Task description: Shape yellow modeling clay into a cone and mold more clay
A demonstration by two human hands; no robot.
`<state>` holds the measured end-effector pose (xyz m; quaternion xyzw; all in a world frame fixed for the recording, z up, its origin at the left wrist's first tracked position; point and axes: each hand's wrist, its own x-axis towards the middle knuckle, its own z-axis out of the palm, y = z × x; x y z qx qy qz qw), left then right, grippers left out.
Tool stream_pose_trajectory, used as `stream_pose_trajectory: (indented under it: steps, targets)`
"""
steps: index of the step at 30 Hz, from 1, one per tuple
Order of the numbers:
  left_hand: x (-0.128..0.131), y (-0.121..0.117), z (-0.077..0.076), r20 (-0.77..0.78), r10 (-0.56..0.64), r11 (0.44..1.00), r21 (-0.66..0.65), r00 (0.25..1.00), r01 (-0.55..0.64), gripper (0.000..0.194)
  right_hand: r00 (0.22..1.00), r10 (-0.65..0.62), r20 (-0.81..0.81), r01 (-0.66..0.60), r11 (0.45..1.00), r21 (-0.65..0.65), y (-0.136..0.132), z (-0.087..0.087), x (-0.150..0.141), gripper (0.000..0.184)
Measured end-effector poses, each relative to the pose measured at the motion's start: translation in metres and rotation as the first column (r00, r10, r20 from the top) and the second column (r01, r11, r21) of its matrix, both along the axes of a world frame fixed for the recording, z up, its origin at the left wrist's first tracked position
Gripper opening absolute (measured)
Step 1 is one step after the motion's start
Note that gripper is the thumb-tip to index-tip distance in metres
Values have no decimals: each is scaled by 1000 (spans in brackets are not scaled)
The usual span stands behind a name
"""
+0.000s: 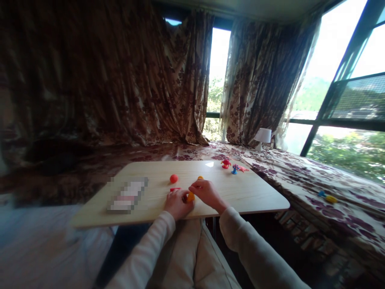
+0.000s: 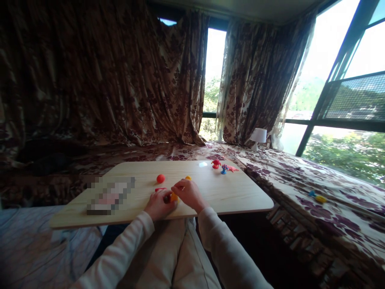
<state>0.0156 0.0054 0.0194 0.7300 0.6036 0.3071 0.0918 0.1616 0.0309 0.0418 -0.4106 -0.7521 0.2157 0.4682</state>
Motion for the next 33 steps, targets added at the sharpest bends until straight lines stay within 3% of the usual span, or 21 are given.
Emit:
stream_pose_trajectory:
  steps: [6, 10, 12, 16, 25, 33]
  targets:
    - [-3, 4, -5, 8, -8, 1000, 11, 1000, 8, 33, 966, -155, -209, 135, 985, -103, 4, -18, 9, 42]
    - [-3, 4, -5, 6, -10, 1000, 10, 1000, 10, 44, 942, -157, -296, 107, 978, -176, 9, -34, 12, 48]
    - [-3, 3, -5, 3, -25, 1000, 6, 1000, 25, 40, 932, -151, -328, 89, 976, -197, 11, -38, 13, 51]
    - [-4, 5, -5, 1, -28, 1000, -10, 1000, 28, 28, 928, -143, -344, 74, 975, -208, 13, -40, 14, 49]
    - [-4, 7, -5, -34, -15, 999, -29, 999, 14, 34, 942, -145, -304, 96, 981, -172, 10, -39, 11, 44]
    - [-2, 6, -4, -64, -8, 1000, -25, 998, 7, 30, 964, -85, -253, 57, 992, -115, -9, -34, 3, 27]
